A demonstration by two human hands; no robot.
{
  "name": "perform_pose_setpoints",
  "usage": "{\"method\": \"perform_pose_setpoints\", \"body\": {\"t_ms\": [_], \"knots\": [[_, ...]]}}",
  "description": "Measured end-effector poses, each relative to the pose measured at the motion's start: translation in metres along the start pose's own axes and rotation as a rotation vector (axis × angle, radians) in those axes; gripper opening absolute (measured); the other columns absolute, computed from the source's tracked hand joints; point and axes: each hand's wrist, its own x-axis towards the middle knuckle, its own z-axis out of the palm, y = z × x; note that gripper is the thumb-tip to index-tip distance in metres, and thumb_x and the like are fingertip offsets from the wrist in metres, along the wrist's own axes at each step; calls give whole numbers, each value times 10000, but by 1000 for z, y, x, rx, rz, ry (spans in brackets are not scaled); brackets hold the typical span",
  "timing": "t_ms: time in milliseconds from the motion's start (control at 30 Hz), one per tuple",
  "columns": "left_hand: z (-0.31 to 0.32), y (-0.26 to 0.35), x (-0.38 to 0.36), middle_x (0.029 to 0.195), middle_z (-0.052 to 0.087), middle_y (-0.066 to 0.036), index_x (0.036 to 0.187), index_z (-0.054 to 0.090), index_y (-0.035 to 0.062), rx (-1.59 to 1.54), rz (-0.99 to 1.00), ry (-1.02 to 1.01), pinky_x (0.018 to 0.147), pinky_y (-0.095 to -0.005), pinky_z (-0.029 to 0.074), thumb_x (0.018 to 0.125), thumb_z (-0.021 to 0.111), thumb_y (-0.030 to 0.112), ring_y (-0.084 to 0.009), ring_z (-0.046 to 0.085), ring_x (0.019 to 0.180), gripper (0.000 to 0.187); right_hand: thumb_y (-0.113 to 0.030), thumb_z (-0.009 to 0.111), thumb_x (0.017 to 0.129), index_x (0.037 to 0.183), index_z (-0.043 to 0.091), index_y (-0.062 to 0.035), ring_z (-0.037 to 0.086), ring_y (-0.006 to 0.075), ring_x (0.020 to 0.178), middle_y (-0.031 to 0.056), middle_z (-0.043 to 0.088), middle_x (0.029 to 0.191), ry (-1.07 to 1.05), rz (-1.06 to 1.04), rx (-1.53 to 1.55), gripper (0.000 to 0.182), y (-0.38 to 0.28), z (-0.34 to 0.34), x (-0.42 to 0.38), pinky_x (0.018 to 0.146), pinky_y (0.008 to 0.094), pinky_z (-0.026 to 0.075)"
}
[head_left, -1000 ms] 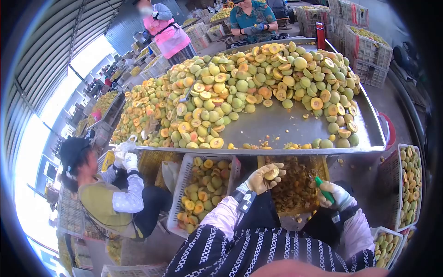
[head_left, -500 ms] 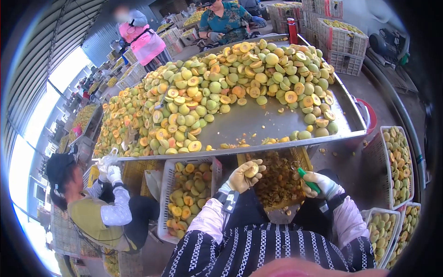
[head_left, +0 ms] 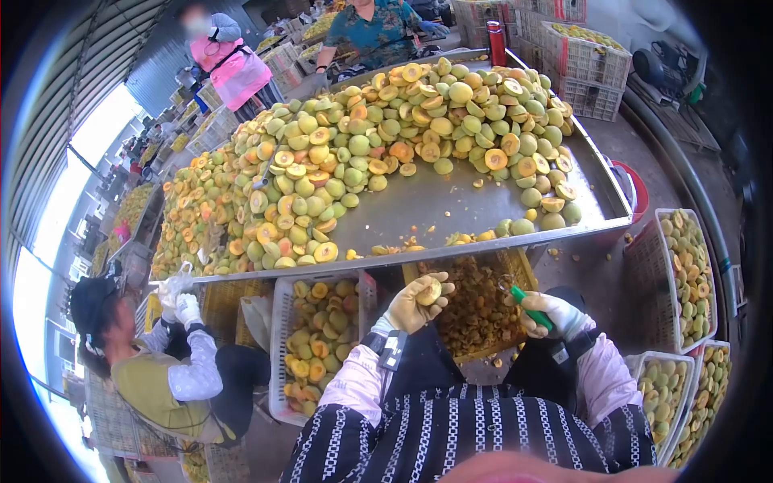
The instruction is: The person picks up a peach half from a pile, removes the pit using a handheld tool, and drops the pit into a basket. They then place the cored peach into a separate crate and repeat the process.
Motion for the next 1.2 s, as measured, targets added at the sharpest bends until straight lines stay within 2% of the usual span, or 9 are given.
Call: {"method": "perform_pose_setpoints", "body": {"t_ms": [900, 1200], "knots": [[1, 0, -1, 1134, 625, -156, 1274, 511, 40, 11, 2, 11, 654, -282, 570, 966, 485, 256, -220, 671, 811, 378, -314, 517, 939, 1251, 467, -21, 442, 102, 421, 43, 513, 602, -11, 3, -14, 431, -2, 1, 0, 458, 225, 376], [3, 0, 0, 1115, 628, -165, 1271, 506, 33, -17, -3, 3, 655, -287, 578, 969, 482, 245, -240, 672, 810, 370, -314, 532, 933, 1245, 473, -15, 444, 107, 423, 47, 512, 594, -28, -4, 2, 436, 2, -4, 2, 430, 229, 365]]}}
